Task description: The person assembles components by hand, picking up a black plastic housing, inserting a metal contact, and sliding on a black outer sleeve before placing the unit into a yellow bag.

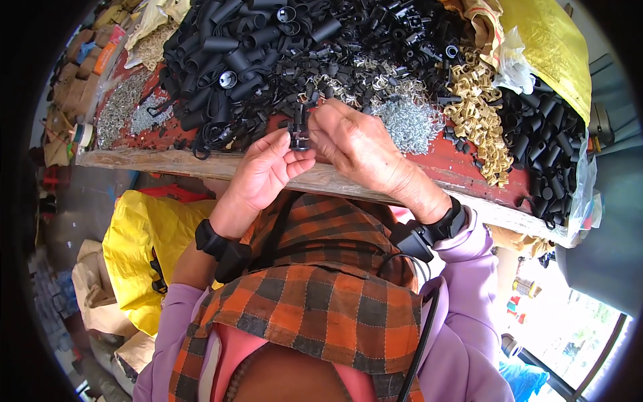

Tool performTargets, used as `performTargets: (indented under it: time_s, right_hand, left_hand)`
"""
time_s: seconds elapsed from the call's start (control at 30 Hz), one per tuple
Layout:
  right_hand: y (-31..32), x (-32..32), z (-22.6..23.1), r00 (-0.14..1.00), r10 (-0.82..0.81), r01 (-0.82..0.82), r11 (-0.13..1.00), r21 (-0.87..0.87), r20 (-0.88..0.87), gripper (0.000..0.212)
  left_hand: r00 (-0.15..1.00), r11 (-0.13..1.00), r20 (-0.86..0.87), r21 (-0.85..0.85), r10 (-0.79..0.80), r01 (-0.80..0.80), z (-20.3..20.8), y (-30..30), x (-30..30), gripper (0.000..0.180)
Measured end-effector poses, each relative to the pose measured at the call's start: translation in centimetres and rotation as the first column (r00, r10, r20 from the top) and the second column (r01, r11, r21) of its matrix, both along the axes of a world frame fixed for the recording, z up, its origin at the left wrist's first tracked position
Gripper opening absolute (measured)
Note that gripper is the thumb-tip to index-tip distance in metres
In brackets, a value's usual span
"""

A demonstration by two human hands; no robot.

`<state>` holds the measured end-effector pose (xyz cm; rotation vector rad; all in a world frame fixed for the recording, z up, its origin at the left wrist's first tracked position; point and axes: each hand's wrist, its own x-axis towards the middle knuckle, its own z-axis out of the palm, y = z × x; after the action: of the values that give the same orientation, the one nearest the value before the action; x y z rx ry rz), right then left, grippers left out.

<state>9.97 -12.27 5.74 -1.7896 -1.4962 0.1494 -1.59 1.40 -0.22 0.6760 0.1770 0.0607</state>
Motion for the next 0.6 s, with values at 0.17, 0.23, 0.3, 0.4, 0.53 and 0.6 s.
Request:
performTargets:
  time_s: [0.17, 0.23, 0.3, 0.4, 0.53, 0.6]
  right_hand:
    - [-0.1, -0.5, -0.5, 0.991, -0.028, 0.031, 0.999, -0.018, 0.129, 0.011]
    - [0.0, -0.6, -0.7, 0.982, -0.028, 0.034, 0.999, -0.028, 0.186, 0.012]
    - [0.0, -0.5, -0.9, 0.947, -0.017, 0.022, 1.0, -0.013, 0.32, 0.014]
    - [0.1, -0.8, -0.8, 0.91, -0.013, 0.022, 1.0, -0.017, 0.415, 0.015]
    - [-0.2, -1.0, -1.1, 0.883, -0.024, 0.033, 0.999, -0.01, 0.469, 0.015]
    - [-0.3, -1.0, -1.2, 0.87, -0.035, 0.042, 0.999, -0.004, 0.491, 0.015]
  left_hand:
    - [0.999, 1.0, -0.037, 0.011, 0.014, -0.013, -0.3, -0.5, -0.1, 0.024]
    - [0.999, 1.0, -0.033, 0.003, 0.011, -0.011, -0.3, -0.6, -0.2, 0.024]
    - [0.998, 0.999, -0.053, 0.032, 0.015, -0.013, -0.1, -0.7, -0.2, 0.024]
    - [1.0, 1.0, -0.026, 0.002, -0.002, 0.002, -0.3, -0.6, -0.3, 0.026]
    - [0.998, 1.0, -0.063, 0.013, 0.008, -0.007, -0.3, -0.8, -0.1, 0.025]
    - [0.998, 0.997, -0.058, 0.065, 0.04, -0.036, -0.5, -1.0, -0.1, 0.024]
